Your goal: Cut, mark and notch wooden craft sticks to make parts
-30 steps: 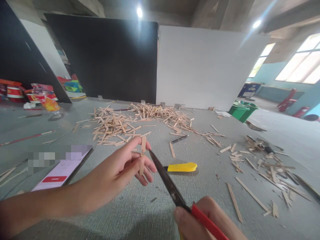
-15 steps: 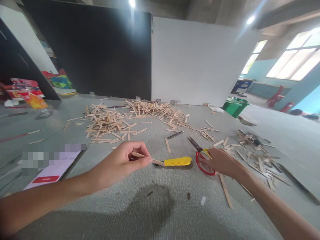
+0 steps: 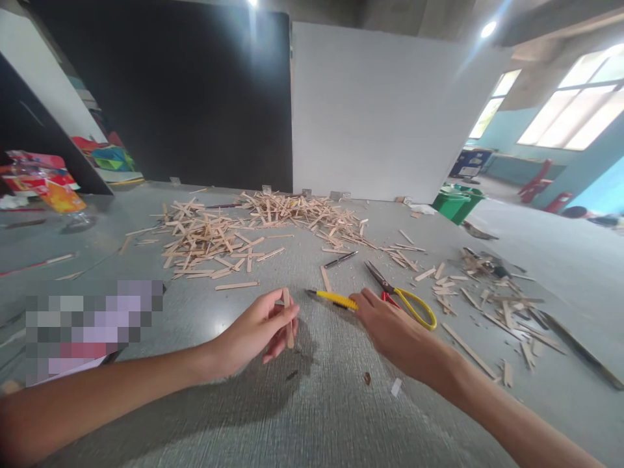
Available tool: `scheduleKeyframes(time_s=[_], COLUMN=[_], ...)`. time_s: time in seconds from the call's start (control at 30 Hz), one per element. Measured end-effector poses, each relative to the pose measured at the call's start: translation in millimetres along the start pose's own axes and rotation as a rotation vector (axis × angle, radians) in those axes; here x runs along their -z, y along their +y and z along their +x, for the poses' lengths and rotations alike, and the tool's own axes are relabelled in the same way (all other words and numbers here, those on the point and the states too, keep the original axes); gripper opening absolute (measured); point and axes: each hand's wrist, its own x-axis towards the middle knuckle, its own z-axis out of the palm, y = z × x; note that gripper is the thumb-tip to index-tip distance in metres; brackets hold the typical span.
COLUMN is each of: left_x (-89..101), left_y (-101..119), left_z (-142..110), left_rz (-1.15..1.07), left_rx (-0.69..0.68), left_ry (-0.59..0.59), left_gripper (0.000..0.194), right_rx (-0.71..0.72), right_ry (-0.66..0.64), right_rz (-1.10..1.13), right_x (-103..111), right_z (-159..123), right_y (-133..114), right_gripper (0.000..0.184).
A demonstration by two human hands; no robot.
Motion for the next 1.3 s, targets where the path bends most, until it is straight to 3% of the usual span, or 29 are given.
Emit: scheduleKeyframes(time_s=[0.17,0.33,0.43,0.6,0.7,0.9,1.07,1.13,1.3], left_x=[-2.0,-6.8,-10.3,-15.7,-17.2,-16.6,-17.3,-17.9,-18.4], left_y=[-15.2,-25.0,-29.7,-33.9,-33.9,-34.6,-34.7,-33.4,-28.8], left_z=[2.0,6.2,5.9,-0.4,-4.6,-5.7,-4.2,-4.4,-5.8], left_rz=[-0.072,-0.086,-0.088,-0.055,-0.019,0.011,-0.005,-0.015,-0.037], left_rx=[0.044,0.013,-0.009,-0.056,-0.066,-0.066,-0.066,-0.059,-0.023], left_ry=[-0.032,-0.055,-0.074,-0.079,-0.068,-0.079,-0.114,-0.13,-0.161], left_gripper=[0.03,0.025,0.024,0.026,0.026,0.026,0.026,0.025,0.021], right_rx=[-0.228,-0.295,-0.344,-0.398,-0.412,-0.497,-0.236,-0.149,-0.12], right_ry=[0.26,0.335,0.278,0.238,0.267,0.332,0.464,0.458,0.448], right_rz=[0.058,0.162,0.248,0.657,0.704,0.745,0.675,0.682,0.689], right_x=[34.2,53.0,43.8,10.4,-11.9,-33.8,-33.7,-34.7,-39.8], right_z=[2.4,-0.8,-0.4,10.8,17.4,5.2,-7.5,-7.6,-5.8], right_y=[-1.9,-18.0,-22.8,-25.7,-29.5,-50.9,-68.0,-69.5,-67.3], right_gripper=[0.026,0.019,0.019,0.024,0.016,0.028,0.005,0.008,0.013])
